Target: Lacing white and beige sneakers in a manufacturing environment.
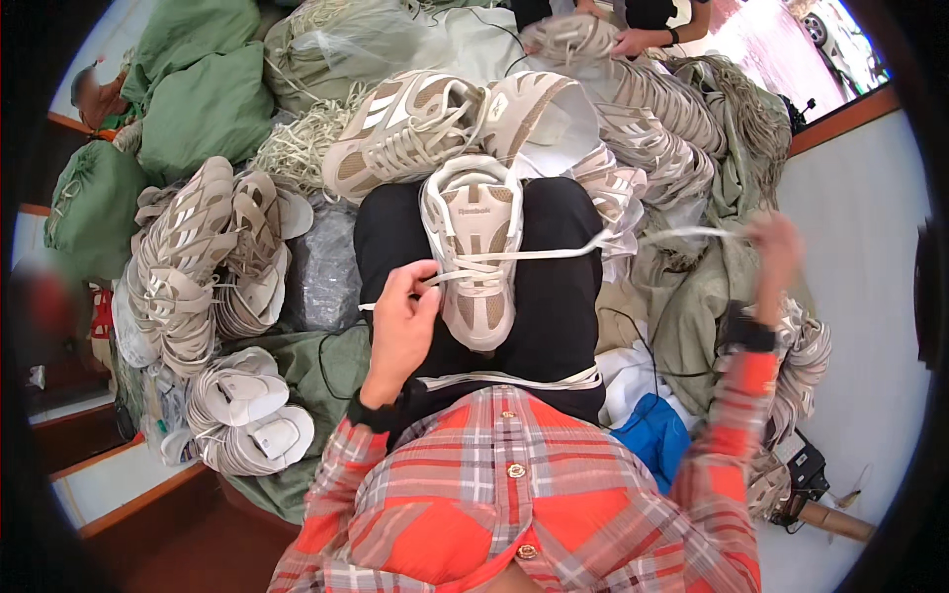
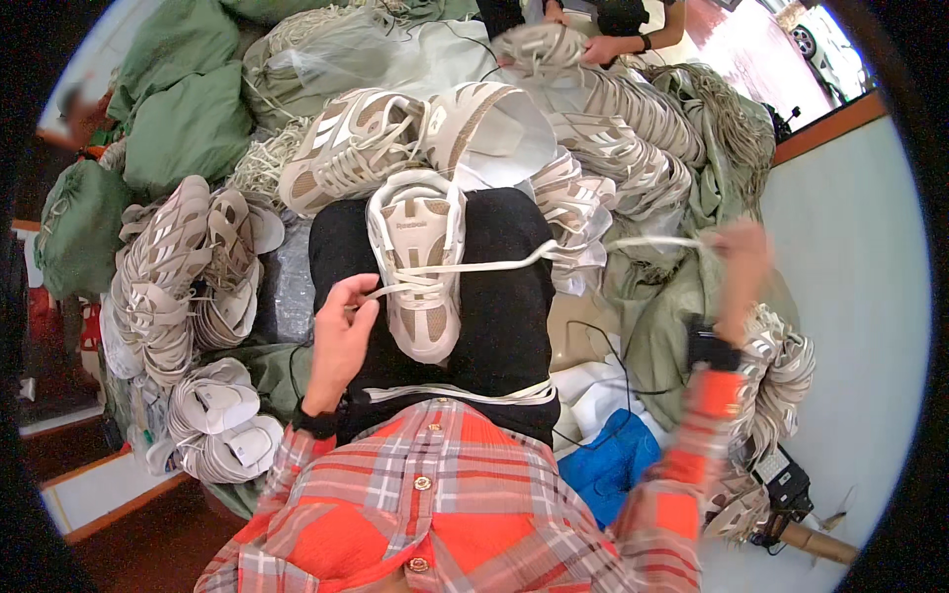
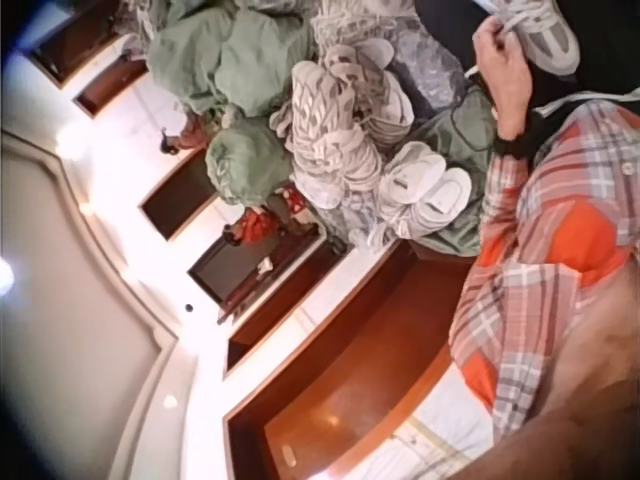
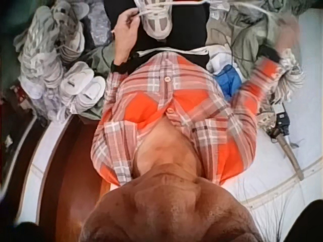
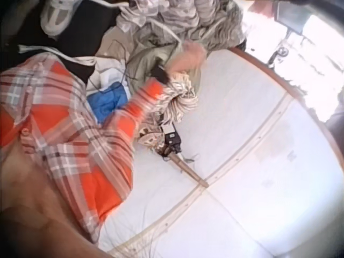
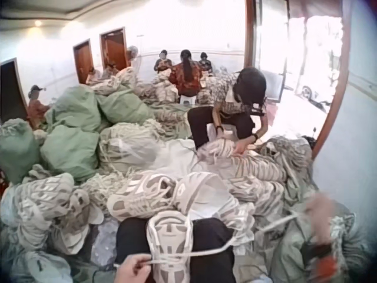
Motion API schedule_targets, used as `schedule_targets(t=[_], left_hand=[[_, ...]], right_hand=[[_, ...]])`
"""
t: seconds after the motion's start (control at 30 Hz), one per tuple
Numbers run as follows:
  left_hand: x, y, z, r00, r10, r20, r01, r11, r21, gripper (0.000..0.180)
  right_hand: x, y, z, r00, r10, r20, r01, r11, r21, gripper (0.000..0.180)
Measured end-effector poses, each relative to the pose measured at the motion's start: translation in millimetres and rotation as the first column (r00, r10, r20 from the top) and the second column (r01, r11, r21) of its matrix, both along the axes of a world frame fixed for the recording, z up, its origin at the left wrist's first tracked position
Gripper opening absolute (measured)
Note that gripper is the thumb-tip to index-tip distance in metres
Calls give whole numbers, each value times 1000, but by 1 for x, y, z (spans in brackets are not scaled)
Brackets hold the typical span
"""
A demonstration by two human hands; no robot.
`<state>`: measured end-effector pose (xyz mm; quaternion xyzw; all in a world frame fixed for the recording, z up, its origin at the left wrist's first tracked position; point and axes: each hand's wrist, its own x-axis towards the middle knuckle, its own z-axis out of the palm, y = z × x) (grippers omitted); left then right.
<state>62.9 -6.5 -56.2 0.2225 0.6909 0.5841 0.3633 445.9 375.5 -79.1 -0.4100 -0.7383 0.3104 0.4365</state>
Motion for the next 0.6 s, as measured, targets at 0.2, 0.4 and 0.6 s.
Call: schedule_targets(t=[0.2, 0.4, 0.6], left_hand=[[1, 32, 20, 627, -226, -745, 158, 974, -162, 11], [1, 66, 2, 621, -309, -720, 296, 943, -149, 14], [3, 72, -4, 571, -330, -752, 279, 939, -200, 14]], right_hand=[[-233, -195, 2, 846, 356, 398, -461, 862, 210, 9], [-242, -214, 7, 779, 260, 571, -460, 856, 238, 5], [-259, -220, 7, 756, 228, 613, -455, 857, 242, 10]])
